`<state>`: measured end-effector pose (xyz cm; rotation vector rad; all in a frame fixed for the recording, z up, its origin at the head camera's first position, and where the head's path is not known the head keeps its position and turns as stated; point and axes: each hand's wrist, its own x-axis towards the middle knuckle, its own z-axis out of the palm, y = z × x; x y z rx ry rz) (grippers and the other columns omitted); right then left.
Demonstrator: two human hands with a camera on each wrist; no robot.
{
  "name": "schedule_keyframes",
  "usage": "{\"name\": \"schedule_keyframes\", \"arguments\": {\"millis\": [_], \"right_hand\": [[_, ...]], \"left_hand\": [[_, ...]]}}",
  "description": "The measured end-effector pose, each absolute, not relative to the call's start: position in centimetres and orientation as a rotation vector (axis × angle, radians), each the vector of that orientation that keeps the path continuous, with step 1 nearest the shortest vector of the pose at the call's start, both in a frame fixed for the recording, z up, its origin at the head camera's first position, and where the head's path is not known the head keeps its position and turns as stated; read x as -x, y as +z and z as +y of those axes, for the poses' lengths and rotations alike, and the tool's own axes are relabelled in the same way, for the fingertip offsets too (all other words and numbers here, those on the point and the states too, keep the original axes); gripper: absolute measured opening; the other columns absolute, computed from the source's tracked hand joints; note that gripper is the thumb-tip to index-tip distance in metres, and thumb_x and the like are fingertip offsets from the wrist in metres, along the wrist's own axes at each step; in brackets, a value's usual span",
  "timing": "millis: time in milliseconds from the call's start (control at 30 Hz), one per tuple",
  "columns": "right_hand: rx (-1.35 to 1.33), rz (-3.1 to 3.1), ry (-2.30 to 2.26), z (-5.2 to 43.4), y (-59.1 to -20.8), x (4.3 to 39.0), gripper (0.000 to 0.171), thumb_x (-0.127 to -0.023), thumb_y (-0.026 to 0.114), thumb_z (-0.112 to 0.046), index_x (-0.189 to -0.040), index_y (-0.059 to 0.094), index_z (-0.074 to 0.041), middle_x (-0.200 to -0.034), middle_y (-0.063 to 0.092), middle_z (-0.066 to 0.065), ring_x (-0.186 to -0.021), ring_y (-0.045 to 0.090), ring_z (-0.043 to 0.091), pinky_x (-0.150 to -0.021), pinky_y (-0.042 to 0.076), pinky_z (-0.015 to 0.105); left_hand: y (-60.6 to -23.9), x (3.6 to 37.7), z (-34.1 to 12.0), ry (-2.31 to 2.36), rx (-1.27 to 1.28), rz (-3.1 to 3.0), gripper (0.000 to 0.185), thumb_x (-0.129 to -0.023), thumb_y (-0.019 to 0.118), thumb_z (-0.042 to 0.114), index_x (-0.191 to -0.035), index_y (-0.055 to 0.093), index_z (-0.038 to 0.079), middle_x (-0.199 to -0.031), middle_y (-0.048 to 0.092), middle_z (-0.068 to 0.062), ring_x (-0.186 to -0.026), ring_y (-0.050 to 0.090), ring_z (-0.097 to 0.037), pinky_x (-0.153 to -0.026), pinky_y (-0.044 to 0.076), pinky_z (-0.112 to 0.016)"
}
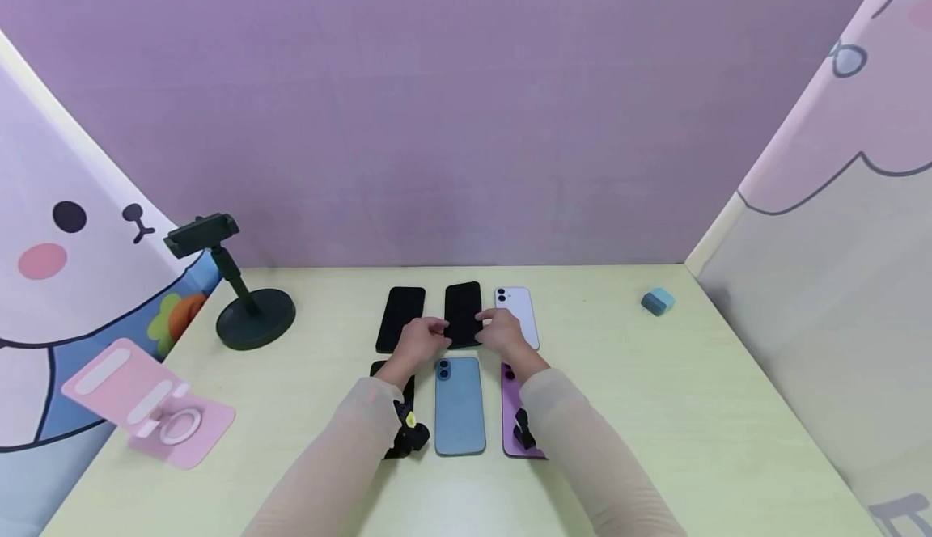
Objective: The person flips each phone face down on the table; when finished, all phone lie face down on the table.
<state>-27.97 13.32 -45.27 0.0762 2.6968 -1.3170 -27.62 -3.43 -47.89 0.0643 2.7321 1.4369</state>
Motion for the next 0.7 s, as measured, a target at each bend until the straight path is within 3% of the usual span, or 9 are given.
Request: {"name": "schedule_keyframes", "arguments": {"millis": [233, 333, 467, 567, 700], "right_hand": [[-0.096, 2.492, -1.583, 13.9, -44.8, 27.8, 0.041, -0.085, 0.064, 0.005, -0.126, 0.062, 0.001, -0.092, 0.063, 0.012, -0.075, 0.057, 0.020, -0.062, 0.045, 0.028], [-0.063, 2.442, -1.668, 14.0, -44.6, 27.7, 0.042, -0.087, 0.064, 0.005, -0.128, 0.060, 0.001, -0.092, 0.060, 0.012, -0.075, 0.058, 0.021, -0.065, 0.049, 0.030], [-0.021, 2.372, -1.773, 13.9, -44.4, 27.7, 0.041, -0.088, 0.063, 0.006, -0.128, 0.059, 0.002, -0.098, 0.054, 0.012, -0.078, 0.058, 0.020, -0.081, 0.054, 0.038], [0.008, 2.341, -1.821, 13.7, -44.3, 27.6, 0.041, -0.089, 0.062, 0.007, -0.129, 0.057, 0.004, -0.099, 0.051, 0.013, -0.080, 0.056, 0.019, -0.084, 0.054, 0.038], [0.057, 2.332, -1.859, 13.6, -44.1, 27.5, 0.042, -0.090, 0.061, 0.006, -0.132, 0.054, 0.007, -0.102, 0.052, 0.016, -0.087, 0.059, 0.024, -0.083, 0.054, 0.035]], "left_hand": [[-48.1, 27.8, -3.1, 1.402, -0.147, 2.753, 0.028, -0.089, 0.069, 0.007, -0.115, 0.069, -0.001, -0.106, 0.067, -0.012, -0.096, 0.062, -0.024, -0.082, 0.052, -0.038], [-48.1, 27.9, -2.8, 1.382, -0.217, 2.781, 0.026, -0.088, 0.068, 0.007, -0.112, 0.069, -0.003, -0.097, 0.067, -0.011, -0.088, 0.062, -0.022, -0.077, 0.052, -0.036], [-48.3, 28.0, -2.4, 1.388, -0.253, 2.799, 0.024, -0.088, 0.066, 0.005, -0.111, 0.069, -0.004, -0.092, 0.066, -0.010, -0.082, 0.061, -0.021, -0.075, 0.052, -0.035], [-48.6, 28.1, -2.1, 1.462, -0.232, 2.774, 0.023, -0.090, 0.065, 0.004, -0.111, 0.069, -0.003, -0.099, 0.067, -0.013, -0.090, 0.062, -0.024, -0.081, 0.052, -0.039], [-48.5, 27.8, -1.7, 1.600, -0.253, 2.744, 0.021, -0.090, 0.064, 0.002, -0.110, 0.069, -0.002, -0.100, 0.068, -0.013, -0.092, 0.065, -0.025, -0.078, 0.053, -0.036]]}}
